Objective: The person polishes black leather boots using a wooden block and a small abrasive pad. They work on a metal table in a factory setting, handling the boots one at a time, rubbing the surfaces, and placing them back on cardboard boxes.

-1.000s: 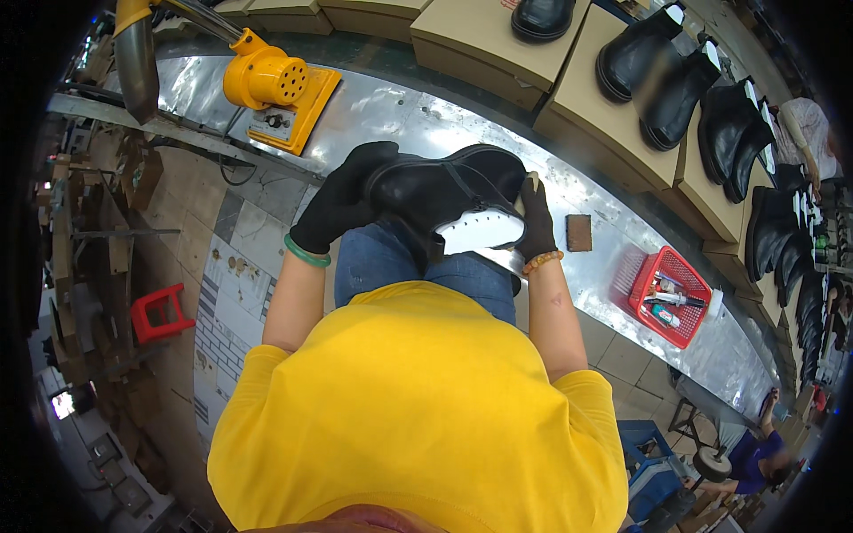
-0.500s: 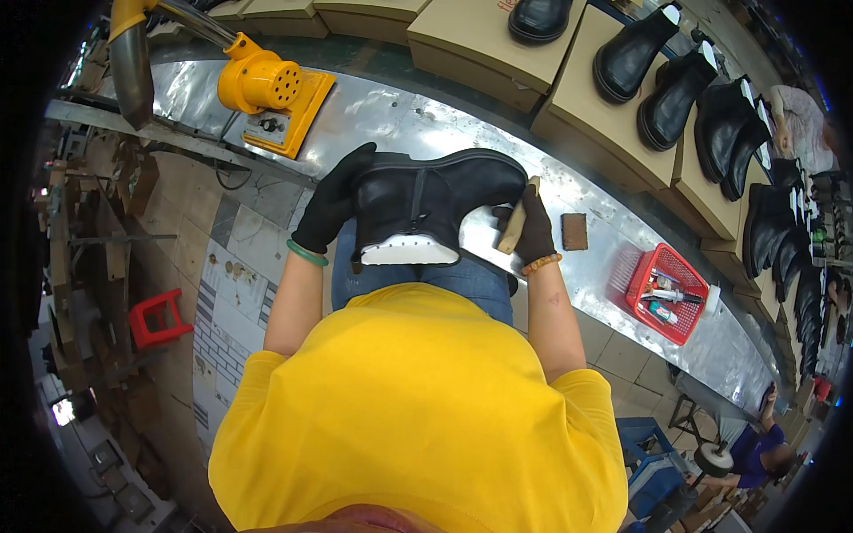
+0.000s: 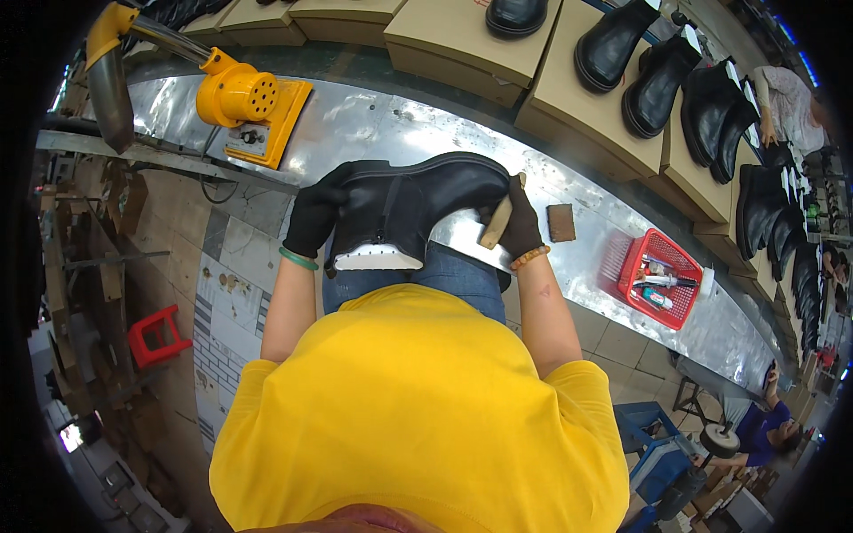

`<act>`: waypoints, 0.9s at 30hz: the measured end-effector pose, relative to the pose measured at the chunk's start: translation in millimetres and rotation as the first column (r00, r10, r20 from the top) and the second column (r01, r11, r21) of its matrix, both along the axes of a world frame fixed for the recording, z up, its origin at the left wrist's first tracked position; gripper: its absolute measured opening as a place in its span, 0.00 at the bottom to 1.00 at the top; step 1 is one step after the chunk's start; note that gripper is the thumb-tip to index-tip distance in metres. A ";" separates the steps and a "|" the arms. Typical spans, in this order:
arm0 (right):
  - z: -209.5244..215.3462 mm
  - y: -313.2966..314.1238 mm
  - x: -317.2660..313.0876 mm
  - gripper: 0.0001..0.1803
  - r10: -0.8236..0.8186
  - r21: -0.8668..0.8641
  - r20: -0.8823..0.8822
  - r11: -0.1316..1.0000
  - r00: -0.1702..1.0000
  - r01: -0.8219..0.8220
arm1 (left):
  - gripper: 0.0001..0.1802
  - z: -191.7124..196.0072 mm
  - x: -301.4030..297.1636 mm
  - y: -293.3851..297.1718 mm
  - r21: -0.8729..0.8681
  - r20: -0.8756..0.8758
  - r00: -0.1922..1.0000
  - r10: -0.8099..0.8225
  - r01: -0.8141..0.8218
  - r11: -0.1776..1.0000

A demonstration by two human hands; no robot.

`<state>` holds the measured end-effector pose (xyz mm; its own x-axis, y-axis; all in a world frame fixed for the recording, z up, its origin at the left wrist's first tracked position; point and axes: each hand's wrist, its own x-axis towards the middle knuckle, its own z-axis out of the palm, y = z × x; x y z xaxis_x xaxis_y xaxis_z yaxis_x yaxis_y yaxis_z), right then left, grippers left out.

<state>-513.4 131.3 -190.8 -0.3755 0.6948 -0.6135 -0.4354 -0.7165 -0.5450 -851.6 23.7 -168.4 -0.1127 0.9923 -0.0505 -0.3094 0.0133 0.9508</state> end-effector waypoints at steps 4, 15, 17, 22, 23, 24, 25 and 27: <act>2.8 -0.8 -2.4 0.22 0.015 0.009 0.016 1.000 1.000 -0.015 | 0.09 -1.6 1.3 0.9 0.038 0.167 0.985 0.046 -0.053 0.998; -6.5 -1.1 3.1 0.20 0.030 0.096 -0.015 0.995 0.999 -0.028 | 0.15 -44.0 -4.3 15.4 0.055 0.368 0.921 0.128 -0.159 0.986; -6.4 -1.2 0.5 0.20 0.037 0.119 0.029 0.992 0.999 -0.040 | 0.18 -56.0 -10.0 20.2 0.152 0.432 0.900 0.063 -0.141 0.978; 16.1 -2.6 -19.5 0.21 0.044 0.174 0.330 0.979 0.943 -0.107 | 0.24 -25.1 8.1 36.8 -0.126 0.373 0.879 0.298 -0.270 0.954; 20.1 -1.7 -22.8 0.21 0.029 0.177 0.334 0.980 0.942 -0.093 | 0.22 -29.8 11.8 35.5 0.051 -0.098 0.958 0.270 -0.266 0.962; 20.2 -1.7 -24.3 0.20 0.024 0.186 0.335 0.978 0.942 -0.090 | 0.21 -22.5 16.8 37.8 -0.035 0.050 0.957 0.285 -0.284 0.958; 20.2 -1.8 -25.5 0.20 0.018 0.194 0.336 0.977 0.942 -0.088 | 0.22 -18.9 16.5 41.5 -0.119 0.273 0.908 0.318 -0.296 0.948; 21.8 -2.0 -28.7 0.20 0.015 0.216 0.344 0.972 0.939 -0.095 | 0.26 1.0 20.6 49.1 -0.244 0.467 0.778 0.419 -0.342 0.907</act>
